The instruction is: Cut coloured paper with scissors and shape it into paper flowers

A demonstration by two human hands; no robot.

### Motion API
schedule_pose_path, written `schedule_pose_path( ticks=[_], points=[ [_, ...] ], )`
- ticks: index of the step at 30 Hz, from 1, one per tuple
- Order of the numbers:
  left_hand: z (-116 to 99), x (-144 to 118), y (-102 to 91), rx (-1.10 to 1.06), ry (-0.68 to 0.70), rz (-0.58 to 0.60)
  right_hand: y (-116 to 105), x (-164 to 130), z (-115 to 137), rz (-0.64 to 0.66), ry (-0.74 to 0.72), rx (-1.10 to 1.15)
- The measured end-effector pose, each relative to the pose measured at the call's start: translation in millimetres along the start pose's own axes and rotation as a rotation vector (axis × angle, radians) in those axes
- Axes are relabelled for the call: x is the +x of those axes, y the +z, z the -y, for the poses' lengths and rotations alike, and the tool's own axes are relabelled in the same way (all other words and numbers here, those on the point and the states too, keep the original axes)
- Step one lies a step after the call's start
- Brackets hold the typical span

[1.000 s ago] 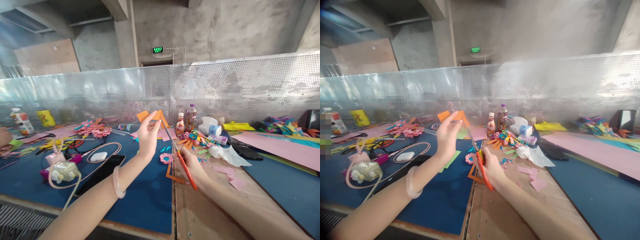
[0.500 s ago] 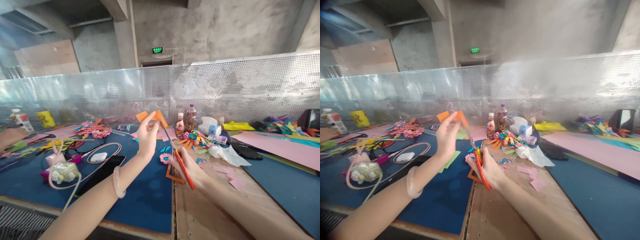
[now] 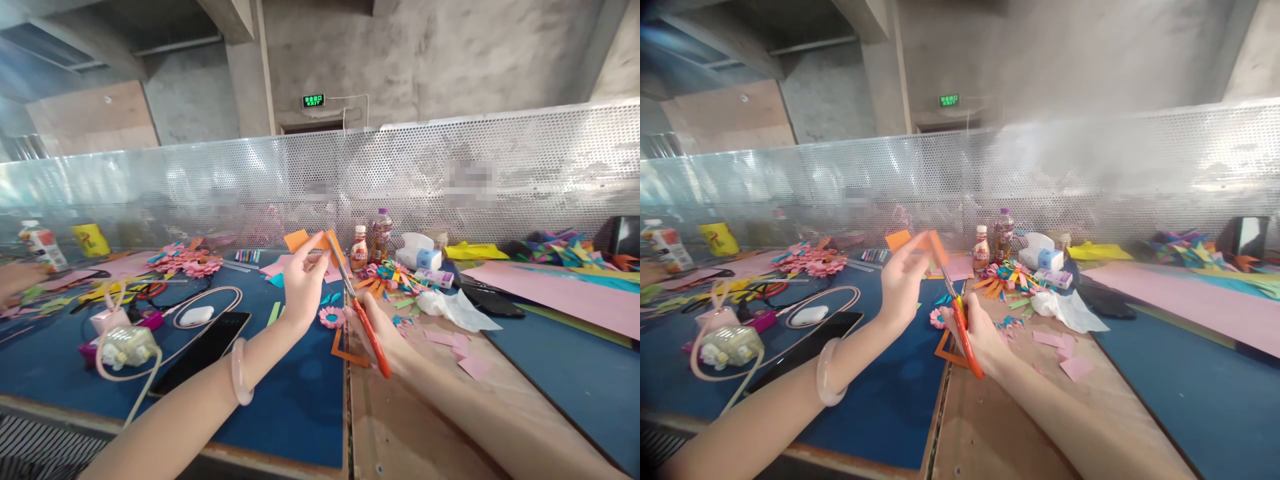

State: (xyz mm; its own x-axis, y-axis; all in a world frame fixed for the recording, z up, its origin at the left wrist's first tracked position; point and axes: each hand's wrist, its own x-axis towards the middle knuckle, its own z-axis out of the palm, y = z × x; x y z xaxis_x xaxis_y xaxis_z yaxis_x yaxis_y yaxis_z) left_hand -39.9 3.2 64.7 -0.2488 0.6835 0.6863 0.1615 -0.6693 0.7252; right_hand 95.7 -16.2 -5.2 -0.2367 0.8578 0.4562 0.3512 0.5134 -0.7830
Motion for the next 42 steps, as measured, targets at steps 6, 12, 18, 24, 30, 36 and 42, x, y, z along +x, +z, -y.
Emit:
schedule_pose_path(
  ticks=[6,12,18,24,30,36,42],
  points=[
    [2.1,-1.4,0.1,-0.004,-0.004,0.01,2.3,2.7,-8.2,-0.024,0.015,-0.055],
    [2.4,-0.8,0.6,-0.023,-0.008,0.023,-1.2,3.9,-0.9,-0.037,0.009,-0.108],
    [4.4,-0.9,1.0,-0.03,-0.029,0.016,-3.7,6.3,-1.7,-0.063,-0.015,-0.108],
    [13.7,6.4,-0.8,-0.022,-0.034,-0.003,-3.5,5.8,-0.8,-0.077,0.013,-0.066],
    [55.9,52.0,-31.2,0.035,-0.16,0.114,-4.6,9.9,-9.2,-0.13,0.259,0.19],
    [102.5,68.9,-70.0,0.529,-0.368,0.586,-15.1,27.5,-38.6,-0.295,0.421,0.361],
    [110.1,65.1,-70.7,0.724,-0.169,0.687,-26.4,37.3,-47.8,-0.326,0.431,0.41]
  ],
)
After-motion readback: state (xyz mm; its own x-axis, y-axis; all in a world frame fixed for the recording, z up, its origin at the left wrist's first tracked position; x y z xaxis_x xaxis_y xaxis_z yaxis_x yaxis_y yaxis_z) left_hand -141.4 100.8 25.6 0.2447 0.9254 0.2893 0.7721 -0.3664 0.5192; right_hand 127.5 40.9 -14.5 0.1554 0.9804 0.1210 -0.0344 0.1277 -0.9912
